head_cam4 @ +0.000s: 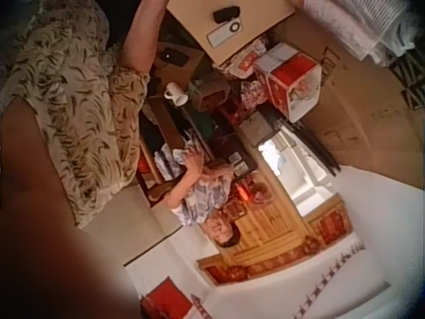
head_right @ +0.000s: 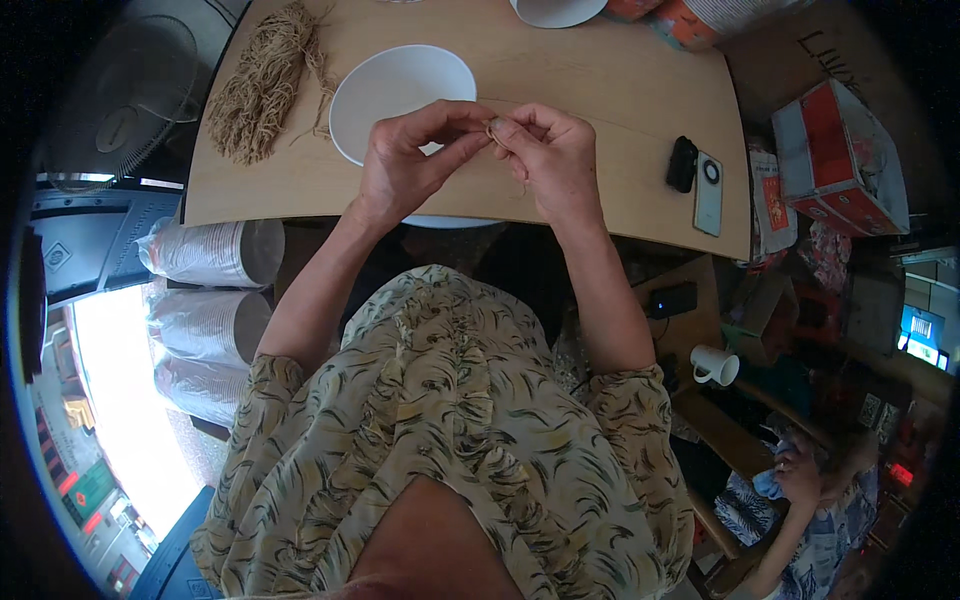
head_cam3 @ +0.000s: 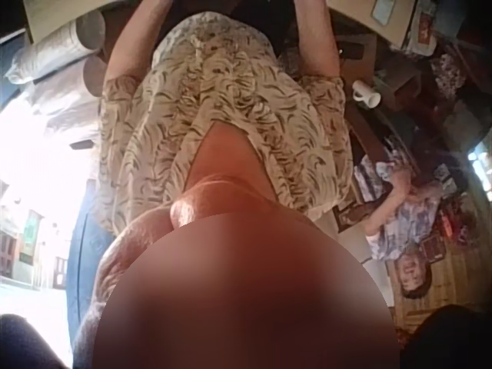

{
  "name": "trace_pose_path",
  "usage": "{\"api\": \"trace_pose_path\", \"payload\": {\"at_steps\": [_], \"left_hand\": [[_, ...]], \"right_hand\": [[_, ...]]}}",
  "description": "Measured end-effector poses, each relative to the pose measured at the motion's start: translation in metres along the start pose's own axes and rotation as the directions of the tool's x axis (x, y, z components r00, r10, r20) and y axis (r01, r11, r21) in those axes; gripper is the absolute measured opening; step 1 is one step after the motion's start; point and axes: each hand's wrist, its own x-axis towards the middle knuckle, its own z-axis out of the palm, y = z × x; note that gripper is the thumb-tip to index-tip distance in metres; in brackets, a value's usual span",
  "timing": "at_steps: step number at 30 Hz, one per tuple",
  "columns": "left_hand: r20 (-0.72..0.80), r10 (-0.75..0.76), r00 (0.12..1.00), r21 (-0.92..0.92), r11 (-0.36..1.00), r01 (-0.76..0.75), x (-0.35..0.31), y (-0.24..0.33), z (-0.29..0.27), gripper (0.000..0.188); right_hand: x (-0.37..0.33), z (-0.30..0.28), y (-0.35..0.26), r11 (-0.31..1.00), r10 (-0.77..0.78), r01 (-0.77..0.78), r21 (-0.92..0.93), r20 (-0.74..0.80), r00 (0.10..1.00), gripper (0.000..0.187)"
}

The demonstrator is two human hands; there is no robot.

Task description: The person is manually attaching thin strings through holes in decorated paper cups to create handles.

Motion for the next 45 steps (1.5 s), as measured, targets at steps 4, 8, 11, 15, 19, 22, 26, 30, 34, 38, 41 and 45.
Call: {"api": "trace_pose_path", "payload": {"at_steps": [4, 8, 11, 15, 19, 22, 26, 30, 34, 38, 41, 45], "left_hand": [[-0.066, 0.119, 0.991, 0.104, 0.988, -0.112, -0.003, -0.001, 0.000, 0.019], [-0.054, 0.209, 0.976, 0.258, 0.947, -0.189, -0.005, -0.002, 0.000, 0.014], [-0.033, 0.236, 0.971, 0.317, 0.924, -0.214, -0.006, -0.002, -0.002, 0.015], [-0.005, 0.211, 0.978, 0.322, 0.926, -0.198, -0.004, -0.008, -0.006, 0.015], [-0.060, -0.002, 0.998, 0.040, 0.999, 0.004, -0.004, -0.014, -0.010, 0.008], [0.094, -0.242, 0.966, -0.004, 0.970, 0.243, 0.002, -0.010, -0.020, 0.011], [0.235, -0.309, 0.922, -0.125, 0.931, 0.344, 0.009, -0.016, -0.027, 0.016], [0.312, -0.405, 0.860, -0.264, 0.832, 0.488, 0.012, -0.011, -0.027, 0.020], [0.378, -0.424, 0.823, -0.231, 0.818, 0.527, 0.017, -0.012, -0.032, 0.020], [0.421, -0.424, 0.802, -0.275, 0.782, 0.559, 0.017, -0.017, -0.036, 0.020], [0.454, -0.402, 0.795, -0.309, 0.766, 0.564, 0.017, -0.022, -0.038, 0.020], [0.521, -0.372, 0.768, -0.325, 0.746, 0.582, 0.018, -0.023, -0.041, 0.020]], "right_hand": [[0.002, 0.000, 0.000, 0.998, 0.053, -0.053, 0.016, -0.008, 0.999, 0.008], [0.002, 0.002, 0.000, 0.998, 0.062, -0.062, 0.020, -0.013, 0.998, 0.007], [0.003, 0.002, 0.001, 0.998, 0.058, -0.058, -0.028, -0.003, 0.998, 0.008], [0.003, 0.002, -0.002, 0.993, 0.111, -0.110, -0.051, 0.027, 0.993, 0.013], [0.004, -0.005, -0.002, 0.983, 0.145, -0.154, 0.099, 0.098, 0.985, 0.017], [0.004, -0.005, -0.005, 0.987, 0.105, -0.117, 0.106, 0.110, 0.988, 0.022], [0.005, -0.005, -0.005, 0.994, -0.005, -0.012, 0.109, 0.154, 0.988, 0.023], [0.007, -0.006, -0.003, 0.998, -0.055, 0.057, -0.017, 0.095, 0.994, 0.020], [0.007, -0.009, 0.001, 0.994, -0.087, 0.092, -0.055, 0.078, 0.993, 0.018], [0.003, -0.010, 0.003, 0.959, -0.179, 0.185, -0.214, 0.049, 0.983, 0.015], [0.000, -0.017, 0.004, 0.926, -0.194, 0.217, -0.309, 0.102, 0.976, 0.013], [0.002, -0.022, 0.008, 0.853, -0.245, 0.312, -0.419, 0.207, 0.947, 0.012]]}}
